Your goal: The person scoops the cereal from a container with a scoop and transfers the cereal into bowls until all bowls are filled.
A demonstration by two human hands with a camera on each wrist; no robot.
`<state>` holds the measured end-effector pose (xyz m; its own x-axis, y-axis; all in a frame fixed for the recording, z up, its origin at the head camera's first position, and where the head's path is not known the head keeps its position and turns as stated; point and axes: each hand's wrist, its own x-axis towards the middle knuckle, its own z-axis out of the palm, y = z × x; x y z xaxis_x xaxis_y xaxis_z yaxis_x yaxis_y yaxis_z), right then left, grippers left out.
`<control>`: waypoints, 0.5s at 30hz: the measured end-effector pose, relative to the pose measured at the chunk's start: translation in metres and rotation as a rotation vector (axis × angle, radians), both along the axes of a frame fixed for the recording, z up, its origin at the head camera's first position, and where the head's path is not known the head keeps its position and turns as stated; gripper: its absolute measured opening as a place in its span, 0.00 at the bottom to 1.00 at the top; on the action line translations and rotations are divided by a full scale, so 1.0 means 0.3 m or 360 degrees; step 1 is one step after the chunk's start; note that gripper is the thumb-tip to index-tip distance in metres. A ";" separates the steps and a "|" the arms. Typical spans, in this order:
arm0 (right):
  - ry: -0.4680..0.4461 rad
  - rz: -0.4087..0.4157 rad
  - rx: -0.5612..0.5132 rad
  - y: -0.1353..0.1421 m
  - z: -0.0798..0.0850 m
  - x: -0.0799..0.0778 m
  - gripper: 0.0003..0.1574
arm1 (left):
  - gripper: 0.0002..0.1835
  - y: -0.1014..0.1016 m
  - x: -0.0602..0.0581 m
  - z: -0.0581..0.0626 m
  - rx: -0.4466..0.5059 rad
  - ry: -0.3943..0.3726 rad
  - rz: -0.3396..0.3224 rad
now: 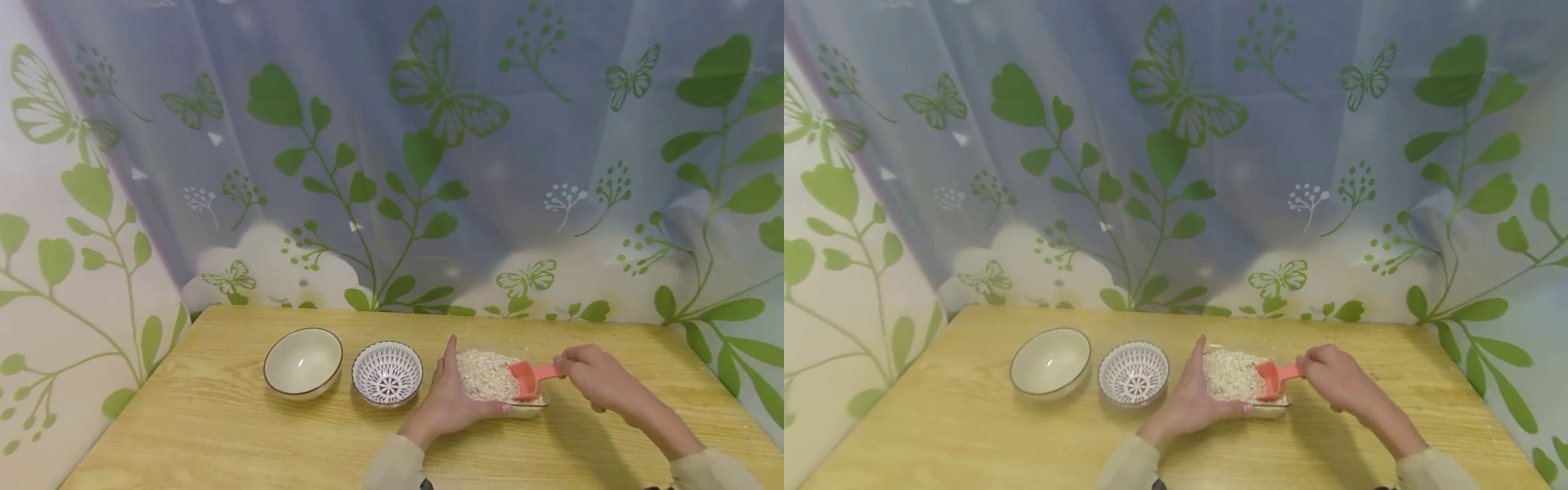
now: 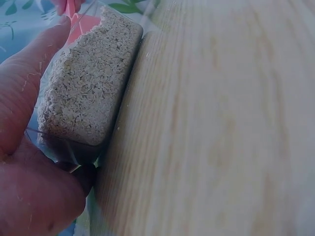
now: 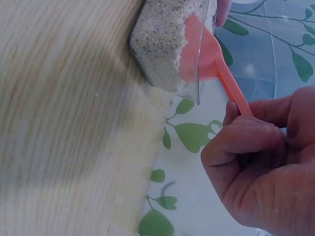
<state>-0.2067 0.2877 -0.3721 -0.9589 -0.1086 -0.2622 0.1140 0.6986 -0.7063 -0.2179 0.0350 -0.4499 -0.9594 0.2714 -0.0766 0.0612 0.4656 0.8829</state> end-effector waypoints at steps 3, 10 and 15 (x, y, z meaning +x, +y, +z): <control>-0.0011 -0.0021 -0.0053 -0.002 -0.005 0.003 0.29 | 0.77 0.000 0.000 0.000 0.0004 -0.0002 -0.0002; -0.0074 -0.0026 -0.0258 0.007 -0.024 0.000 0.21 | 0.77 0.002 -0.002 -0.002 0.0011 0.0007 -0.0008; -0.0188 -0.0058 -0.0421 0.020 -0.041 0.001 0.22 | 0.77 0.002 -0.003 -0.007 0.0017 0.0007 -0.0002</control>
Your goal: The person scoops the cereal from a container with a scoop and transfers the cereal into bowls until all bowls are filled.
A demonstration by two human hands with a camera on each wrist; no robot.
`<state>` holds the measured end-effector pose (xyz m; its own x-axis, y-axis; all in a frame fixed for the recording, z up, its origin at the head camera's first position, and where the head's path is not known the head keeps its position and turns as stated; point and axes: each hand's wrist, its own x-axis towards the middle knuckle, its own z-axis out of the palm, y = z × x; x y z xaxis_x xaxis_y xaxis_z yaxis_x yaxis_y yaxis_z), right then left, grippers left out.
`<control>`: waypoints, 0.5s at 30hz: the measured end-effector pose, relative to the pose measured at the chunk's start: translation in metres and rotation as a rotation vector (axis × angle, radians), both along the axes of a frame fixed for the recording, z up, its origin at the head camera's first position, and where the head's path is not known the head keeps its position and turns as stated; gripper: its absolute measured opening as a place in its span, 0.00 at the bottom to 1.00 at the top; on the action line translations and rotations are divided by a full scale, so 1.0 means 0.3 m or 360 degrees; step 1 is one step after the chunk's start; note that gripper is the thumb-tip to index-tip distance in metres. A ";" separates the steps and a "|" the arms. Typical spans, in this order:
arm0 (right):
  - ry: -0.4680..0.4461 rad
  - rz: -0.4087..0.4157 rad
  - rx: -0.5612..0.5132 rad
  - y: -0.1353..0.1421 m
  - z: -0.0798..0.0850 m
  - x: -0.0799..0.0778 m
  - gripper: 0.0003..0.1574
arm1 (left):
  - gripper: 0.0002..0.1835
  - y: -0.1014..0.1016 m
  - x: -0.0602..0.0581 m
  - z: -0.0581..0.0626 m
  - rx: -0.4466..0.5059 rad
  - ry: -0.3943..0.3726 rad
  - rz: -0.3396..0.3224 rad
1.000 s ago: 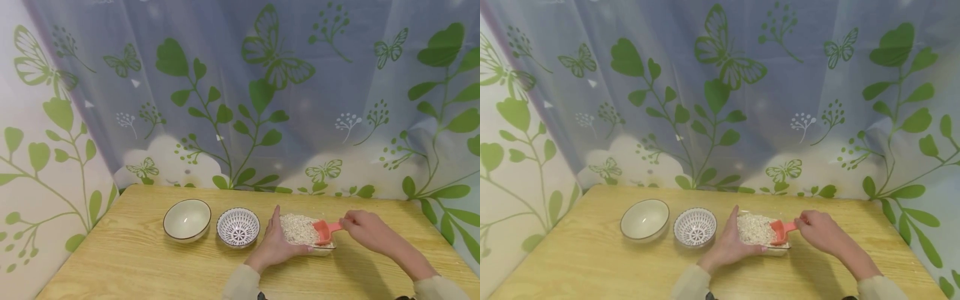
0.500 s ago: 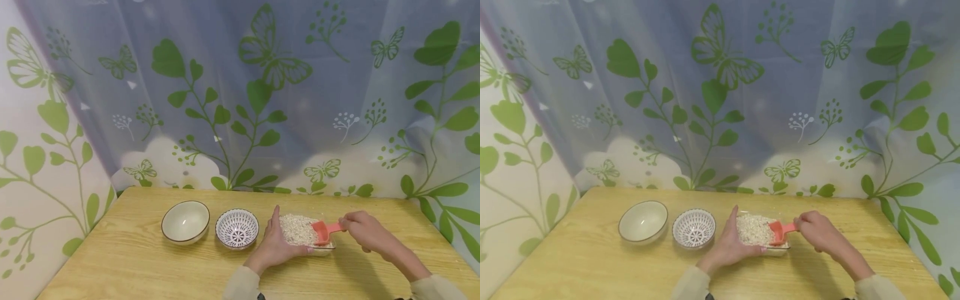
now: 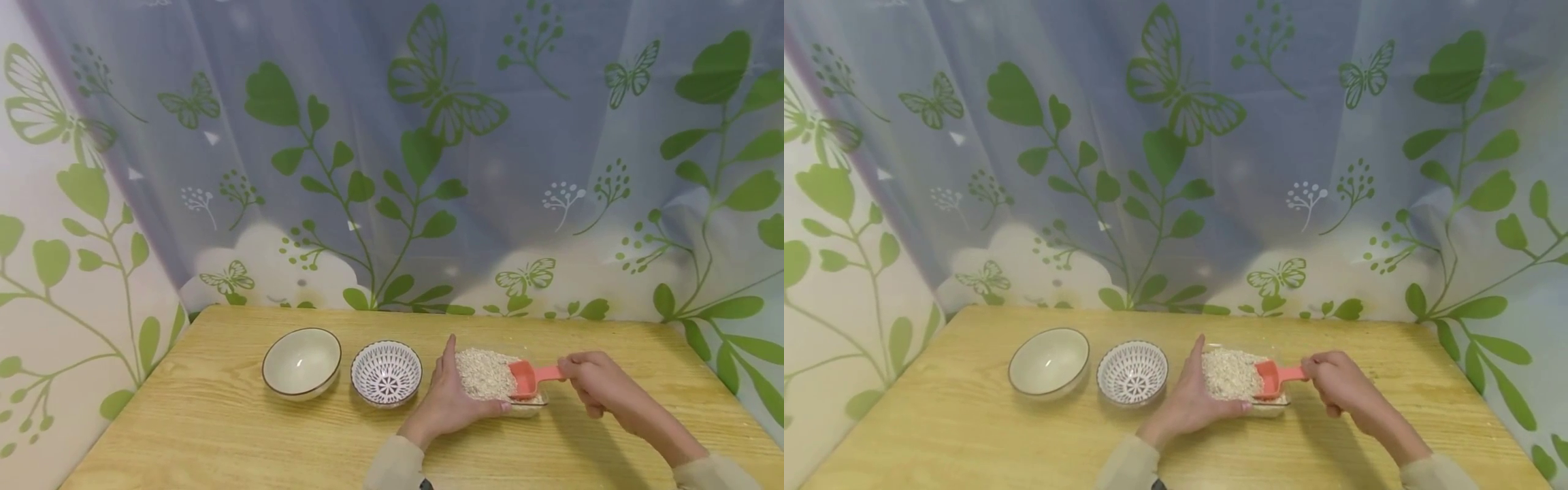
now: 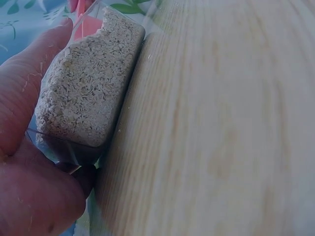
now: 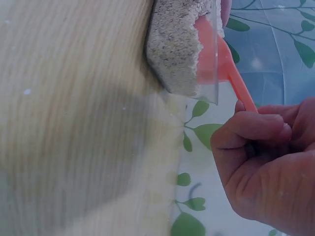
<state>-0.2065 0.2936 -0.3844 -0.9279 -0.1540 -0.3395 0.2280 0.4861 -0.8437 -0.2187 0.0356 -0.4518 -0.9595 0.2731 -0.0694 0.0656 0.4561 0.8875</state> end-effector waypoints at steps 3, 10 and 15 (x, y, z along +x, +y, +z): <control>-0.0059 -0.0023 -0.0060 0.007 -0.009 0.004 0.22 | 0.77 0.000 0.000 0.000 0.0003 -0.0003 0.0003; -0.0097 -0.0070 -0.0164 0.016 -0.039 0.010 0.21 | 0.76 0.000 0.000 -0.001 0.0002 -0.0018 0.0002; -0.0091 -0.0103 -0.0194 0.021 -0.062 0.017 0.19 | 0.76 -0.001 0.002 -0.001 0.0002 -0.0031 0.0005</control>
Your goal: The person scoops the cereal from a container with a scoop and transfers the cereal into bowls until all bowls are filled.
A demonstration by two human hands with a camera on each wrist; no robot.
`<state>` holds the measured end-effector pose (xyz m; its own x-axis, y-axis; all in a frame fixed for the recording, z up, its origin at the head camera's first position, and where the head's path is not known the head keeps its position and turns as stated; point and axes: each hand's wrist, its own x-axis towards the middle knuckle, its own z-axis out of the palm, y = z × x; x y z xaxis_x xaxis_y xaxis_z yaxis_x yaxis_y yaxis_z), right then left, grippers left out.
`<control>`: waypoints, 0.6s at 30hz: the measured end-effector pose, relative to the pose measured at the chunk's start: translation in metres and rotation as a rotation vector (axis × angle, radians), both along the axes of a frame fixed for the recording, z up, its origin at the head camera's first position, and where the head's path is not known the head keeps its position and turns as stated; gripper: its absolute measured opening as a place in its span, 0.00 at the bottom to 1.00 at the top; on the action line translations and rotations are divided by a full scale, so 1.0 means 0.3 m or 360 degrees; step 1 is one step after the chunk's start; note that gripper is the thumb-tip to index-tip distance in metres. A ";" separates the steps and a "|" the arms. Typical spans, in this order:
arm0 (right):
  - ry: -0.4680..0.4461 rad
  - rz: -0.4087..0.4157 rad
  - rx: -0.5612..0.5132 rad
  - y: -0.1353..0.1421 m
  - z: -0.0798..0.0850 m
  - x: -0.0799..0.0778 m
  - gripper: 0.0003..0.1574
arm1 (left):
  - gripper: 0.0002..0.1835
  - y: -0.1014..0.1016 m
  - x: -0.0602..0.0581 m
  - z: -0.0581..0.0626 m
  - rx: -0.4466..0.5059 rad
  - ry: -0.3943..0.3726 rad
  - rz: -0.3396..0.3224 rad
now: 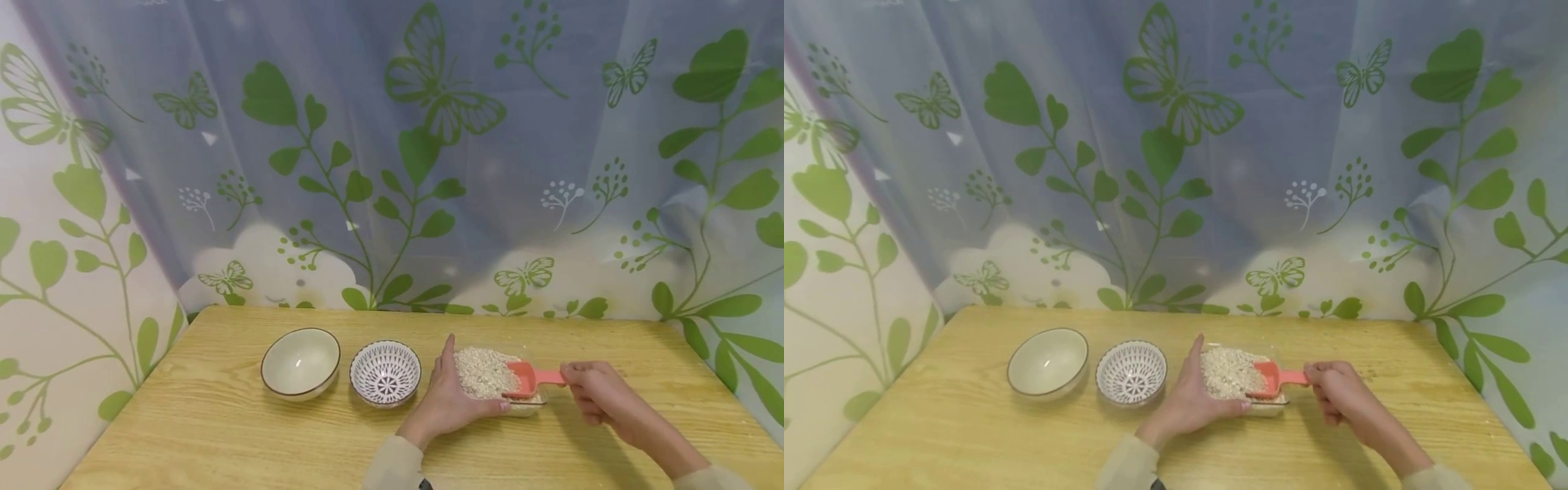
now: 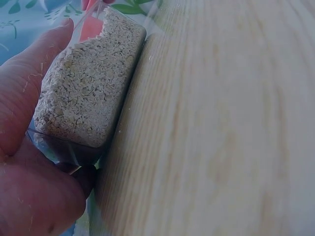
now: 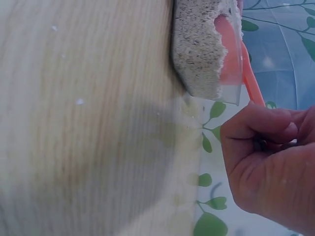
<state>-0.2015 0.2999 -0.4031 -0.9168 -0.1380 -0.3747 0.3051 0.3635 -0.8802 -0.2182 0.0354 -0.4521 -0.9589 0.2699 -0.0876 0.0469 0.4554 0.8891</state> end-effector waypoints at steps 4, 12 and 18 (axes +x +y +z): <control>-0.0024 -0.0010 -0.0019 0.006 -0.011 0.003 0.19 | 0.76 -0.001 -0.001 0.000 0.0006 0.0006 -0.0005; -0.0105 0.0037 -0.0141 0.039 -0.035 0.009 0.24 | 0.76 -0.001 0.001 0.001 0.0019 0.0006 -0.0010; -0.0128 0.0105 -0.0317 0.061 -0.057 0.009 0.22 | 0.76 -0.002 0.000 0.004 0.0017 0.0008 -0.0009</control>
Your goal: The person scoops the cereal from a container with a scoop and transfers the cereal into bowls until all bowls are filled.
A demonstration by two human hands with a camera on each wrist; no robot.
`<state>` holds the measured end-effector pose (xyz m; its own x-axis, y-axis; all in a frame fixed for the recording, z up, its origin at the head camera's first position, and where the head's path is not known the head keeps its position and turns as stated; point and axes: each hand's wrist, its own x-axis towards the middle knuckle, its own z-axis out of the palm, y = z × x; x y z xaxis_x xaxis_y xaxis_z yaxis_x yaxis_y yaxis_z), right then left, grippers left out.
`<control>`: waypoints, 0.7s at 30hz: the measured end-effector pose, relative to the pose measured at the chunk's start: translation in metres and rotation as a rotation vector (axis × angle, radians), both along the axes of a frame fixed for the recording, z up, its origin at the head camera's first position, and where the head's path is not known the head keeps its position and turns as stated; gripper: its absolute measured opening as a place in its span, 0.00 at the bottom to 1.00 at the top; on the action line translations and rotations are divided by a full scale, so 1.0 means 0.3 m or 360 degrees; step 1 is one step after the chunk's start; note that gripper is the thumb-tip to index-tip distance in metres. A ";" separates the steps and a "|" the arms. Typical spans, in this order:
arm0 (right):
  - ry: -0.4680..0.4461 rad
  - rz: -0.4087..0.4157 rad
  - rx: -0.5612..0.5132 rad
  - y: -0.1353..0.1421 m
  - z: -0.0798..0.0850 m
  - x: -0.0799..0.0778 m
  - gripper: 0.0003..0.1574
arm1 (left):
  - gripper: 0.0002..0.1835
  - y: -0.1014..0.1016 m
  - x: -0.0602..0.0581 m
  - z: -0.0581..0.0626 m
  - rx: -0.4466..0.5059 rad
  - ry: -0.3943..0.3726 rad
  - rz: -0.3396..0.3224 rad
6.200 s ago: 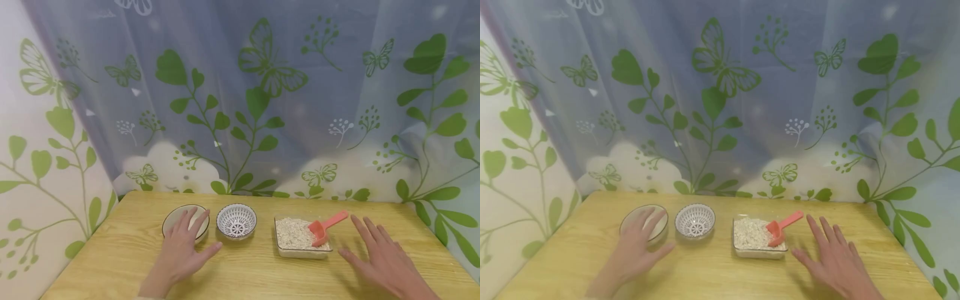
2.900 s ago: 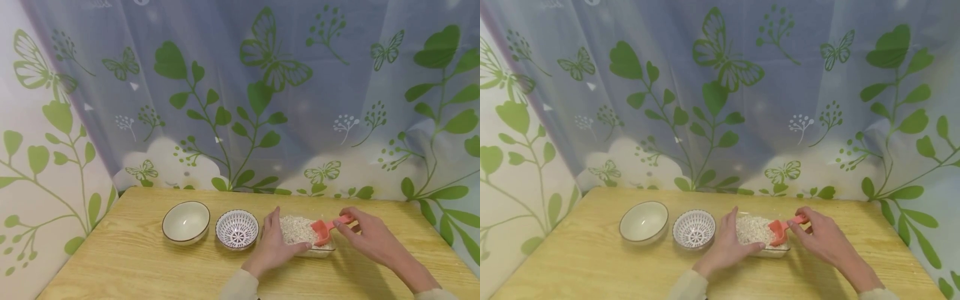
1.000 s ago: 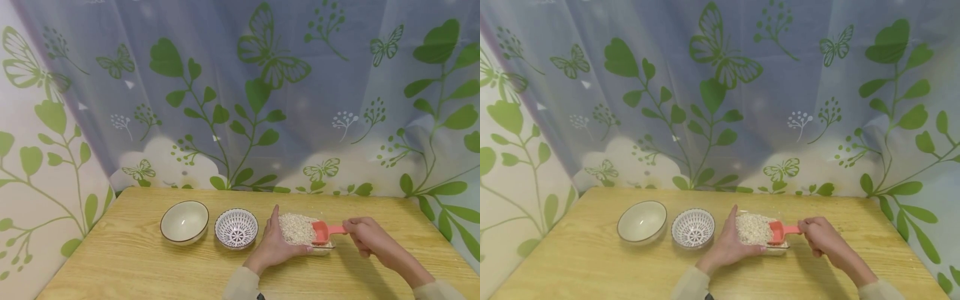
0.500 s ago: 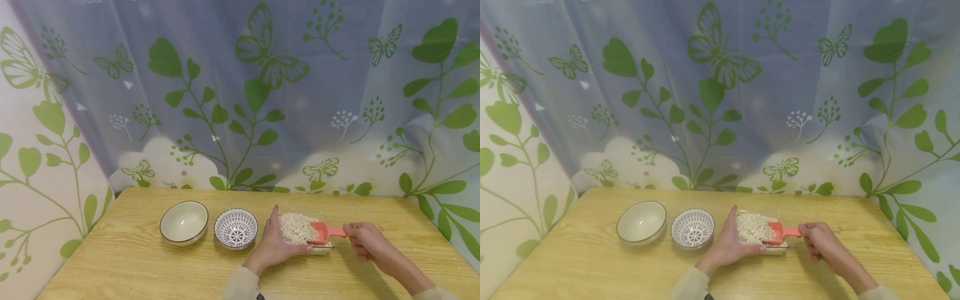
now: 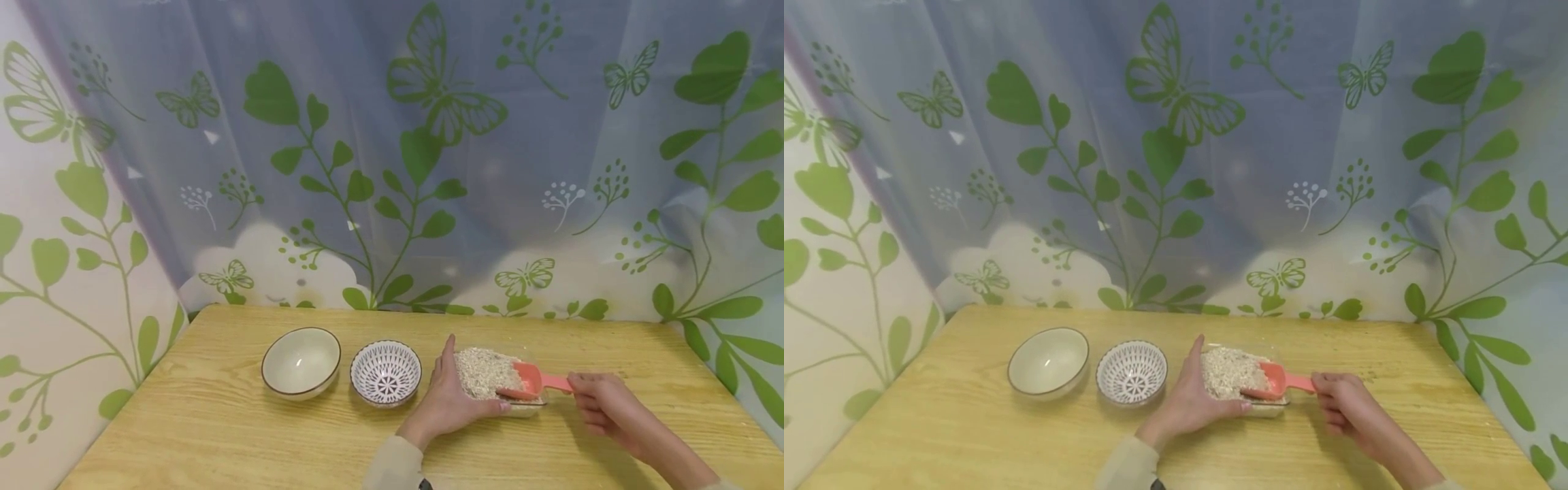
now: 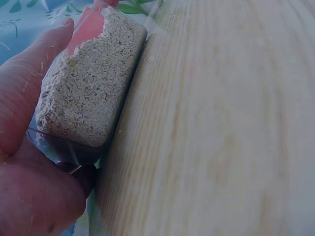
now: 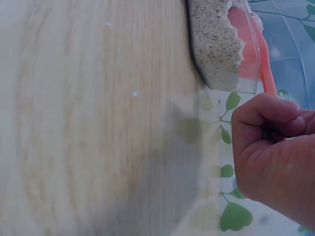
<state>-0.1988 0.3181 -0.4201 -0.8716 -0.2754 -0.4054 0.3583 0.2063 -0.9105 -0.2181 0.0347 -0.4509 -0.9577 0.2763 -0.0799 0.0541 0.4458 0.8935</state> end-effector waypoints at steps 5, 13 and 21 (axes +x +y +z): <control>-0.0004 0.0010 -0.0115 0.011 -0.019 -0.001 0.22 | 0.76 -0.001 0.001 0.002 0.0012 -0.0017 -0.0002; -0.0026 0.0032 -0.0366 0.026 -0.036 -0.004 0.22 | 0.77 0.001 0.001 0.004 -0.0014 -0.0011 -0.0009; -0.0042 0.0029 -0.0512 0.031 -0.036 -0.005 0.22 | 0.76 -0.003 0.011 0.021 -0.0035 0.0054 -0.0013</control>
<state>-0.2004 0.3274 -0.4309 -0.8557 -0.4088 -0.3173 0.3815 -0.0840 -0.9206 -0.2149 0.0338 -0.4447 -0.9576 0.2830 -0.0533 0.0882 0.4645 0.8812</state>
